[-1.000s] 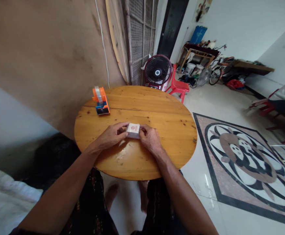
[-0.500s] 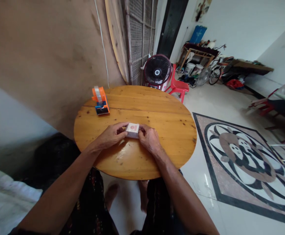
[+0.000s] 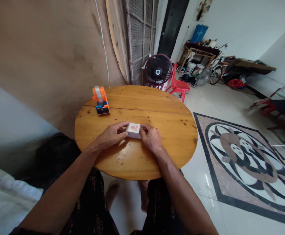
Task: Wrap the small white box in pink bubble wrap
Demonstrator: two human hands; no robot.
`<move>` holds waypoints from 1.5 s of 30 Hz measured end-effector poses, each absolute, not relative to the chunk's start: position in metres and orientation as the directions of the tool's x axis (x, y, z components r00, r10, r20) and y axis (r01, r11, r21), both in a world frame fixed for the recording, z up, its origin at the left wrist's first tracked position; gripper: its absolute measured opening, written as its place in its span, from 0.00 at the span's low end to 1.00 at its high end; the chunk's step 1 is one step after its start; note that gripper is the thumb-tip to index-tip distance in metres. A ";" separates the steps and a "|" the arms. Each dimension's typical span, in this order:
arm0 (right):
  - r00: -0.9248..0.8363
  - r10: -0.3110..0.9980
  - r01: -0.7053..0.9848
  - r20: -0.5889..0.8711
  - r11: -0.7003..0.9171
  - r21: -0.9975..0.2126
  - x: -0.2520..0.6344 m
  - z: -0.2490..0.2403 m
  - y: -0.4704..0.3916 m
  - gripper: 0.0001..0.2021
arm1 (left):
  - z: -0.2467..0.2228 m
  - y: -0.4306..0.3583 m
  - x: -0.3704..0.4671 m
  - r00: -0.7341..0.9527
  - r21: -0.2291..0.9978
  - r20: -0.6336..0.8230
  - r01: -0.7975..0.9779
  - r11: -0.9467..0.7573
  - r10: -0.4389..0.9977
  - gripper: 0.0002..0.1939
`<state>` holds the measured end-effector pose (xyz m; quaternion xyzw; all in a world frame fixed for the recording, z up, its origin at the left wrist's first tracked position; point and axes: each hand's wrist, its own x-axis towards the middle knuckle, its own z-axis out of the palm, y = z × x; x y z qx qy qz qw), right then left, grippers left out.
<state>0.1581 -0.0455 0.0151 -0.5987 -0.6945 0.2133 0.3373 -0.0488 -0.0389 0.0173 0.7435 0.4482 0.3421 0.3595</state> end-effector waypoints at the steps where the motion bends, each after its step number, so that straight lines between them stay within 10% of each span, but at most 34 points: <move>1: -0.051 0.975 0.685 0.216 0.191 -0.703 0.158 0.015 -0.045 0.13 | 0.017 -0.039 -0.049 0.361 0.843 0.186 0.419 -0.338 0.914 0.26; 45: -0.083 0.968 0.700 0.237 0.226 -0.677 0.156 0.015 -0.045 0.14 | 0.018 -0.039 -0.049 0.354 0.812 0.202 0.461 -0.358 0.913 0.28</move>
